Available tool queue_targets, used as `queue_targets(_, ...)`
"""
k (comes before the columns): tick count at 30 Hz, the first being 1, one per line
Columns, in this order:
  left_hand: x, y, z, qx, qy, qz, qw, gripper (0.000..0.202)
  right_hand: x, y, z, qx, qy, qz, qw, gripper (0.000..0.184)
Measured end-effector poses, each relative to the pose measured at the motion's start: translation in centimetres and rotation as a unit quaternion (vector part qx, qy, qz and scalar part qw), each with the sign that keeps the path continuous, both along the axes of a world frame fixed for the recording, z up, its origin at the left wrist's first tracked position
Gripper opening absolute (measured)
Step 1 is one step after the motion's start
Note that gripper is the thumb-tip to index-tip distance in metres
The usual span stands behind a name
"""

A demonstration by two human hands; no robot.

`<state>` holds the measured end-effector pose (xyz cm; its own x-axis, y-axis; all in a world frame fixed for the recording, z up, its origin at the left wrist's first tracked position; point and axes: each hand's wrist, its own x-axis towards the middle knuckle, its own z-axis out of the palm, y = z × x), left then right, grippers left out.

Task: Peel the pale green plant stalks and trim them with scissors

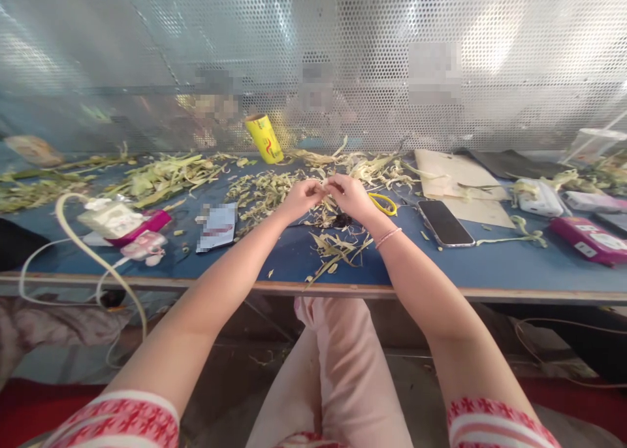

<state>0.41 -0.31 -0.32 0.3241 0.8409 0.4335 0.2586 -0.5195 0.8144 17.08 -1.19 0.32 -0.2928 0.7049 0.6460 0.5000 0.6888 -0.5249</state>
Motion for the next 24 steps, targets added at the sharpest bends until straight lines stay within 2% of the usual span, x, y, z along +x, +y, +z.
queue_targets(5,0.0,-0.1,-0.3,-0.002,-0.02,-0.028,0.999,0.011,0.0,0.6,-0.3,0.038,-0.006,-0.02,0.999,0.014)
queue_targets(10,0.2,-0.5,-0.1,-0.065,-0.104,-0.048,0.991,0.014,0.1,1.2,-0.7,0.043,0.04,-0.033,0.998,0.016)
queue_targets(20,0.3,-0.6,0.2,-0.034,-0.1,-0.002,0.994,0.028,-0.7,0.6,-0.6,-0.032,0.077,0.015,0.996,0.022)
queue_targets(24,0.5,-0.5,0.2,-0.022,-0.13,0.021,0.991,0.026,-1.0,0.4,-0.7,-0.103,0.134,0.043,0.985,0.029)
